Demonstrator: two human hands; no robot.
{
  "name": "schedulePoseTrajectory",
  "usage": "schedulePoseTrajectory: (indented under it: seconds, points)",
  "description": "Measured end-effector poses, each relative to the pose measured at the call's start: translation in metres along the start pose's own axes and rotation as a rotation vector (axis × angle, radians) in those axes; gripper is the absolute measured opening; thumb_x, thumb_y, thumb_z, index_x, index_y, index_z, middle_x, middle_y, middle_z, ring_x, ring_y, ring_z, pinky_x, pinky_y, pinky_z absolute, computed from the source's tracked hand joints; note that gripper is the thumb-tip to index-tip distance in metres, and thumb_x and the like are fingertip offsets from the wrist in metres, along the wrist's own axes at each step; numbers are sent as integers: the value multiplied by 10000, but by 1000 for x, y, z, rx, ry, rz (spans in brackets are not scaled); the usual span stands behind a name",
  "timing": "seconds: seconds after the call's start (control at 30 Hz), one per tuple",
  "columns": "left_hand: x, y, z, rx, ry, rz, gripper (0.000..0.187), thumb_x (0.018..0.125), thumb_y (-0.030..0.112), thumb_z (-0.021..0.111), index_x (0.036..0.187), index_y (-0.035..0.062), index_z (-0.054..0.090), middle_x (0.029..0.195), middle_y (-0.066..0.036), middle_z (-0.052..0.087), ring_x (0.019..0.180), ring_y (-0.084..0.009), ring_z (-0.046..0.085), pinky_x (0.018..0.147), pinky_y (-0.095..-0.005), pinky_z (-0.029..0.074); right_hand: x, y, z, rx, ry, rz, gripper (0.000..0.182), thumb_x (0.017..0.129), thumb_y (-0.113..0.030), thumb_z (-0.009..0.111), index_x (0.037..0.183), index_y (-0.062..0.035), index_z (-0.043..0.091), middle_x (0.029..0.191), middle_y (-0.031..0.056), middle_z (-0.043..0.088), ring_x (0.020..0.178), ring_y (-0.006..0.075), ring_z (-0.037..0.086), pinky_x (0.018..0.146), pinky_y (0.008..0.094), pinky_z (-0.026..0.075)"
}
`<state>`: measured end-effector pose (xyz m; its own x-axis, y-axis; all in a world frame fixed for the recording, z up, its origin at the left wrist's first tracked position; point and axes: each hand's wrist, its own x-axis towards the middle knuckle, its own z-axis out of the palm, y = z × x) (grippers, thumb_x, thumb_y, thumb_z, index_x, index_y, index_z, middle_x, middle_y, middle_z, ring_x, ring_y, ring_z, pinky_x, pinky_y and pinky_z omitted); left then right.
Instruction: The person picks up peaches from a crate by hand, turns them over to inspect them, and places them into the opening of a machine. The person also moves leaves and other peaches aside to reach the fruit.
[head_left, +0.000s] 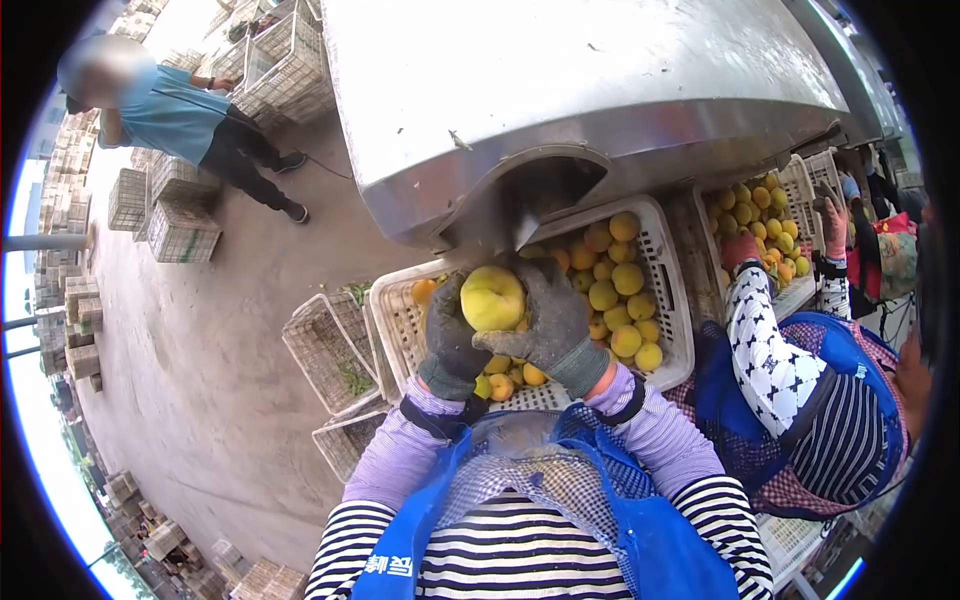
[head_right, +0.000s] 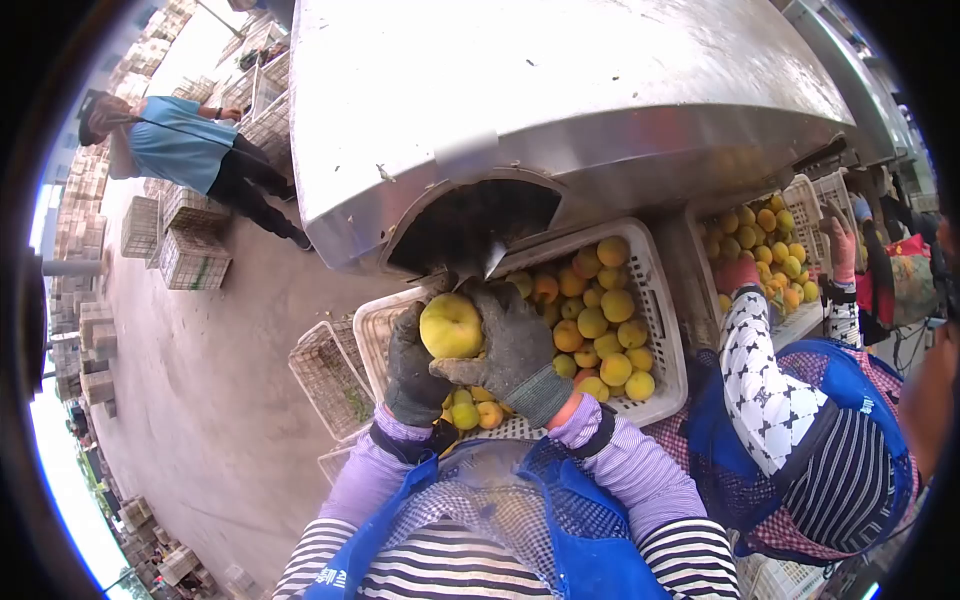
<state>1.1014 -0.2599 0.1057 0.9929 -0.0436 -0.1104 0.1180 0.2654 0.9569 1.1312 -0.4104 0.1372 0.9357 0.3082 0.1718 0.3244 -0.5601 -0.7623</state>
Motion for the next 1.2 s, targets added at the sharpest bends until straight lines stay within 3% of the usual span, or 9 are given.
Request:
schedulePoseTrajectory:
  seconds: [0.07, 0.2, 0.3, 0.53, 0.63, 0.87, 0.97, 1.1, 1.2]
  points:
    - [-3, 13, 17, 110, 34, 94, 504, 1033, 380, 423, 1372, 12, 480, 1308, -156, 580, 1184, -271, 589, 1035, -424, 475, 5, -3, -2, -179, 36, 18, 927, 585, -561, 864, 1299, -76, 526, 1176, 183, 580, 1003, 355, 625, 805, 441, 542]
    - [10, -3, 11, -772, 151, -233, 555, 1028, 471, 425, 1382, 47, 477, 1296, -154, 589, 1163, -288, 594, 1002, -435, 485, 44, 0, -10, -292, 170, 79, 874, 600, -547, 857, 1258, -72, 533, 1092, 176, 611, 922, 345, 640, 759, 452, 538]
    - [2, -32, -13, -767, 201, -382, 556, 1015, 504, 438, 1364, 76, 499, 1285, -146, 592, 1143, -296, 594, 976, -447, 485, 81, 16, -3, -352, 93, 197, 688, 644, -530, 824, 1110, -64, 625, 990, 182, 646, 897, 335, 649, 726, 454, 531]
    - [-3, -89, -30, -357, 319, -499, 545, 1010, 474, 487, 1398, 93, 462, 1220, -106, 603, 1117, -264, 591, 967, -436, 474, 112, 36, 10, -670, 252, -181, 333, 780, -385, 737, 887, -72, 703, 852, 134, 680, 771, 287, 661, 654, 433, 527]
    - [-15, -179, -46, 377, -162, -305, 584, 971, 447, 555, 1421, 91, 441, 1267, -148, 581, 1158, -311, 575, 973, -424, 469, 77, 14, -26, -105, 166, 3, 274, 831, -324, 719, 931, -71, 695, 877, 110, 699, 777, 278, 683, 670, 406, 543]
    - [-31, -204, 37, 1098, -921, -486, 570, 894, 240, 602, 1436, 142, 452, 1428, -230, 458, 1255, -392, 519, 1002, -450, 473, -71, 185, 10, -835, -1159, 219, 249, 883, -250, 604, 1074, -126, 704, 961, 89, 718, 898, 306, 695, 760, 444, 542]
    - [-51, -277, 36, 1397, -1054, -42, 553, 878, 201, 604, 1417, 154, 488, 1425, -214, 470, 1233, -379, 553, 972, -455, 496, -122, 228, 36, -957, -1102, 87, 245, 868, -240, 607, 1075, -155, 708, 1016, 67, 714, 956, 278, 687, 786, 433, 529]
    - [-27, -271, 51, 1337, -1090, -123, 391, 903, 159, 571, 1292, 122, 589, 1250, -158, 570, 1022, -331, 656, 834, -458, 547, -101, 230, 43, -969, -1359, 198, 499, 721, -330, 782, 1175, -161, 661, 1087, 77, 668, 1019, 279, 664, 836, 430, 517]
    - [-34, -261, 56, 1481, -1081, 59, 319, 907, 195, 577, 1213, 111, 618, 1148, -139, 594, 978, -330, 656, 802, -444, 548, -81, 200, 9, -686, -1134, 208, 643, 718, -344, 772, 1299, -146, 580, 1149, 107, 667, 1112, 309, 632, 892, 441, 512]
